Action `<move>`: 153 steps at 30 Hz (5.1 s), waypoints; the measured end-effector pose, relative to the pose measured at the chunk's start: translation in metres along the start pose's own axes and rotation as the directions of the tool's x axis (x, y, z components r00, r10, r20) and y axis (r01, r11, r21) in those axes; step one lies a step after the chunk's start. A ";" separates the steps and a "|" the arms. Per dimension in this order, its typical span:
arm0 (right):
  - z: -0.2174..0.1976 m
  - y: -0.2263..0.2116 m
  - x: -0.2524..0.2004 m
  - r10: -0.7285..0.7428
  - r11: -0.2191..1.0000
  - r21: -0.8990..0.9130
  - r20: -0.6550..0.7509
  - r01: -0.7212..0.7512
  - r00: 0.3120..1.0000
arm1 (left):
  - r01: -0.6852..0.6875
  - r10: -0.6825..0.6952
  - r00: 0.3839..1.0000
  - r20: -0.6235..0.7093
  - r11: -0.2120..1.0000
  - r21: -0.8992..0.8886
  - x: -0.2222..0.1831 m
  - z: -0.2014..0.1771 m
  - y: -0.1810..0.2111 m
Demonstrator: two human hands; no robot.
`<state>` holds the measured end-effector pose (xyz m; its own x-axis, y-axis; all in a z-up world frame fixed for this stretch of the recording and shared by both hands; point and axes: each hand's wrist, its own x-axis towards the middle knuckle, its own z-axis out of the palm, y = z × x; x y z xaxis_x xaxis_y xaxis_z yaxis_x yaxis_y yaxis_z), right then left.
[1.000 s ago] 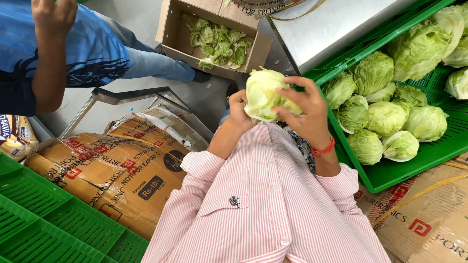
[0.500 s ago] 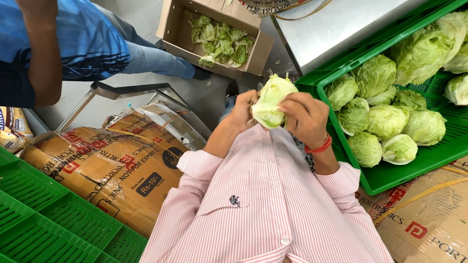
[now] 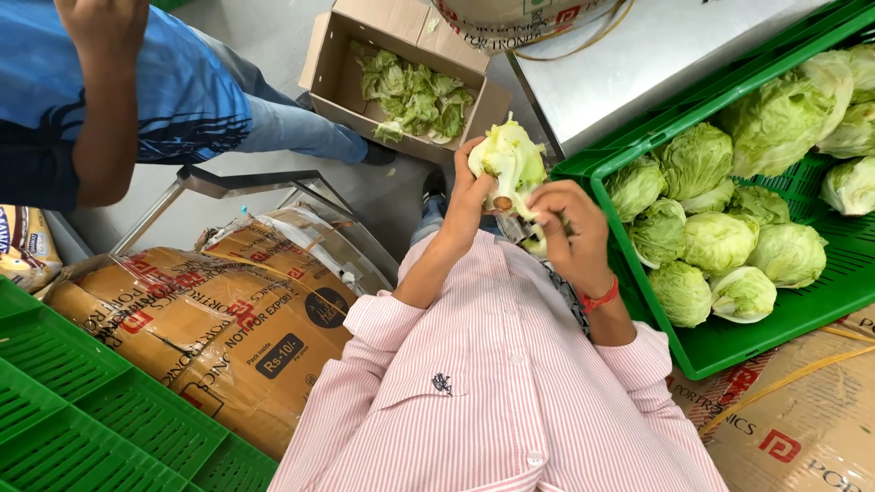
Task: Removing outer leaves from lettuce heads and sorting them into a green plastic crate.
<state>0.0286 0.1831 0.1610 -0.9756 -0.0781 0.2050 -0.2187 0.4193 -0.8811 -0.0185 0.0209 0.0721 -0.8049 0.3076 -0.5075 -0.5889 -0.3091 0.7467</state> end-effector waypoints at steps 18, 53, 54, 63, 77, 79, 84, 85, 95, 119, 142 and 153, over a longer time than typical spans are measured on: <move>0.021 0.074 0.002 0.418 0.810 0.431 0.052 -0.398 0.907 | -0.288 0.229 0.941 -0.248 0.927 -0.238 -0.010 -0.067 0.037; 0.087 0.075 0.138 0.251 0.963 -0.164 0.242 -0.216 0.937 | -0.510 0.653 0.755 -0.058 0.641 0.574 -0.063 -0.050 0.070; 0.080 0.075 0.129 0.369 0.929 -0.072 0.251 -0.363 0.895 | -0.492 0.644 0.762 -0.058 0.635 0.596 -0.064 -0.049 0.070; 0.054 0.030 0.043 0.430 0.537 0.665 0.314 -0.519 0.847 | -0.606 0.754 0.653 0.075 0.461 0.649 -0.038 -0.028 0.045; 0.026 0.050 0.011 0.406 0.677 0.658 0.039 -0.329 0.913 | 0.082 0.092 0.916 0.391 0.911 -0.405 0.029 -0.044 -0.069; 0.017 0.028 0.022 0.287 0.920 0.278 0.002 -0.276 0.958 | 0.168 0.053 0.917 0.396 0.847 -0.505 0.021 -0.037 -0.055; -0.002 0.004 0.025 0.163 0.981 -0.099 -0.068 -0.169 0.984 | -0.239 0.291 0.944 0.157 0.928 -0.286 0.002 -0.011 0.005; 0.000 0.001 0.027 0.163 0.981 -0.098 -0.065 -0.169 0.984 | -0.239 0.291 0.944 0.155 0.928 -0.287 0.001 -0.010 0.005; 0.015 0.000 0.030 -0.065 0.874 -0.476 0.095 0.102 0.993 | -0.406 0.414 0.853 0.318 0.909 -0.093 0.005 -0.013 -0.002; -0.008 0.062 0.013 0.630 0.513 0.853 -0.298 -0.096 0.718 | -0.294 0.303 0.919 0.254 0.953 -0.072 -0.005 -0.013 -0.005; 0.000 0.044 0.003 0.472 0.668 0.672 -0.050 -0.319 0.880 | -0.202 0.222 0.975 0.011 0.906 -0.373 0.007 -0.028 -0.025; 0.055 0.102 0.093 0.146 0.986 -0.096 0.127 -0.135 0.981 | -0.514 0.530 0.845 -0.078 0.843 0.157 -0.022 -0.033 0.003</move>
<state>-0.0853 0.1690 0.0663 -0.9913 -0.1301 0.0181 -0.0827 0.5111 -0.8555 -0.0051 -0.0166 0.0717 -0.9974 0.0257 -0.0667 -0.0712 -0.2778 0.9580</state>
